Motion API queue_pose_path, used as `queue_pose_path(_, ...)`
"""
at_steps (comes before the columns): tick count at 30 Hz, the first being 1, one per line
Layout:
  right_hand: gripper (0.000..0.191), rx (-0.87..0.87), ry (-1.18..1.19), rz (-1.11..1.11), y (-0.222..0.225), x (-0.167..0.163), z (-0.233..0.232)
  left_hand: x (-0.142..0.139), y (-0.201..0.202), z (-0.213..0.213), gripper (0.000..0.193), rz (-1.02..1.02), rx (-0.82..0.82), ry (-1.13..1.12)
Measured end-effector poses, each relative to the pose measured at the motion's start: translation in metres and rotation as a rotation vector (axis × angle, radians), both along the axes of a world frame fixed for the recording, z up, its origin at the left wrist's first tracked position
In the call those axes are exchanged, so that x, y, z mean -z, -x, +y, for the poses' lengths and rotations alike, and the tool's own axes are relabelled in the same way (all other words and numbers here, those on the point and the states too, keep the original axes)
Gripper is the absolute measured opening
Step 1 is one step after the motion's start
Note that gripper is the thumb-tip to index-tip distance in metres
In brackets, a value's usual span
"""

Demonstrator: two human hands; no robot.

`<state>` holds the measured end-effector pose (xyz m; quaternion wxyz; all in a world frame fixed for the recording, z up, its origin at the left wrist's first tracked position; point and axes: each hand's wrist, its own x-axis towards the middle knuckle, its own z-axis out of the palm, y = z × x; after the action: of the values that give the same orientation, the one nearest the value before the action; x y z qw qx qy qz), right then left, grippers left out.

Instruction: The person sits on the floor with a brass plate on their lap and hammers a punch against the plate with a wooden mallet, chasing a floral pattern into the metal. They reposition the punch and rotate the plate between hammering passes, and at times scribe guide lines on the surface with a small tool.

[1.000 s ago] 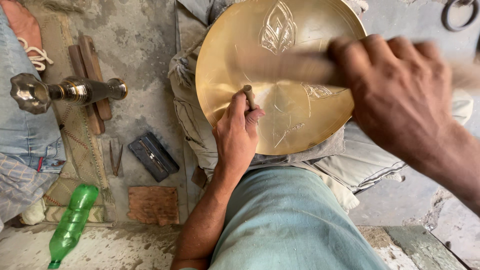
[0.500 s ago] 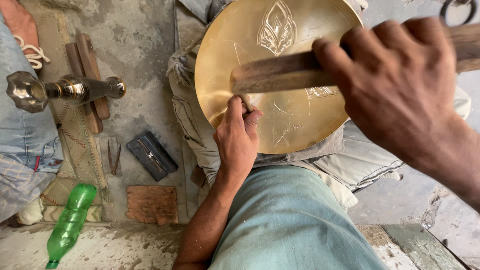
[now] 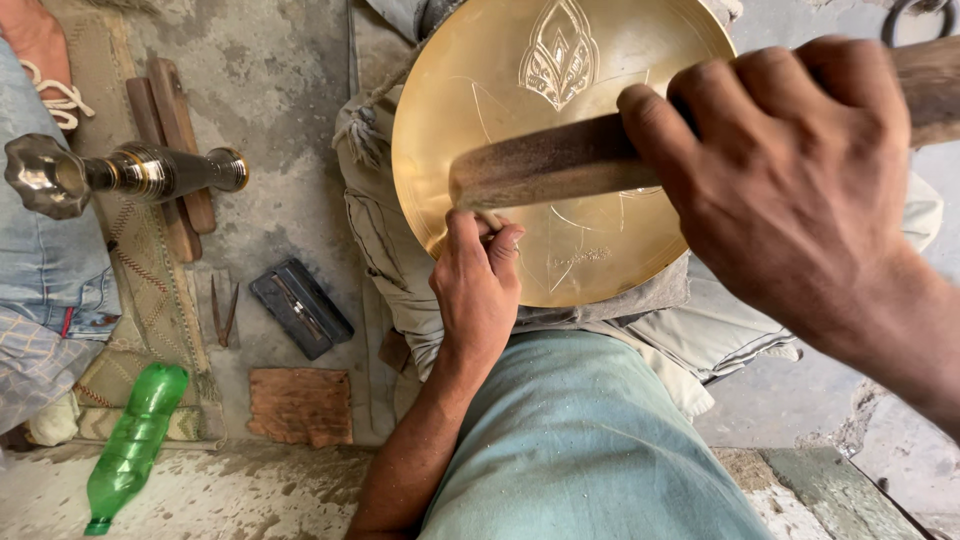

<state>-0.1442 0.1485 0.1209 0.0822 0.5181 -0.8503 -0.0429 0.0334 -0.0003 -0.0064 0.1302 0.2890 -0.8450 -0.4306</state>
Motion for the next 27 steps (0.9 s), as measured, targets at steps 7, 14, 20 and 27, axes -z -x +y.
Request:
queue_pose_path(7, 0.023, 0.023, -0.029, 0.028, -0.002, -0.012, -0.014, 0.003, 0.000, -0.001, 0.030, -0.018, 0.003, -0.015)
queue_pose_path(14, 0.030, 0.016, -0.156, 0.036, -0.003, -0.011, -0.004, 0.001, 0.001, -0.003, 0.032, -0.036, 0.037, 0.012)
queue_pose_path(20, 0.053, 0.082, 0.011, -0.212, -0.005, -0.010, 0.020, -0.008, 0.000, -0.016, 0.037, 0.035, 0.095, -0.101)
queue_pose_path(27, 0.052, 0.264, -0.067, -0.312, -0.002, -0.001, 0.043, -0.004, 0.013, -0.025, 0.037, 0.000, 0.318, -0.085)
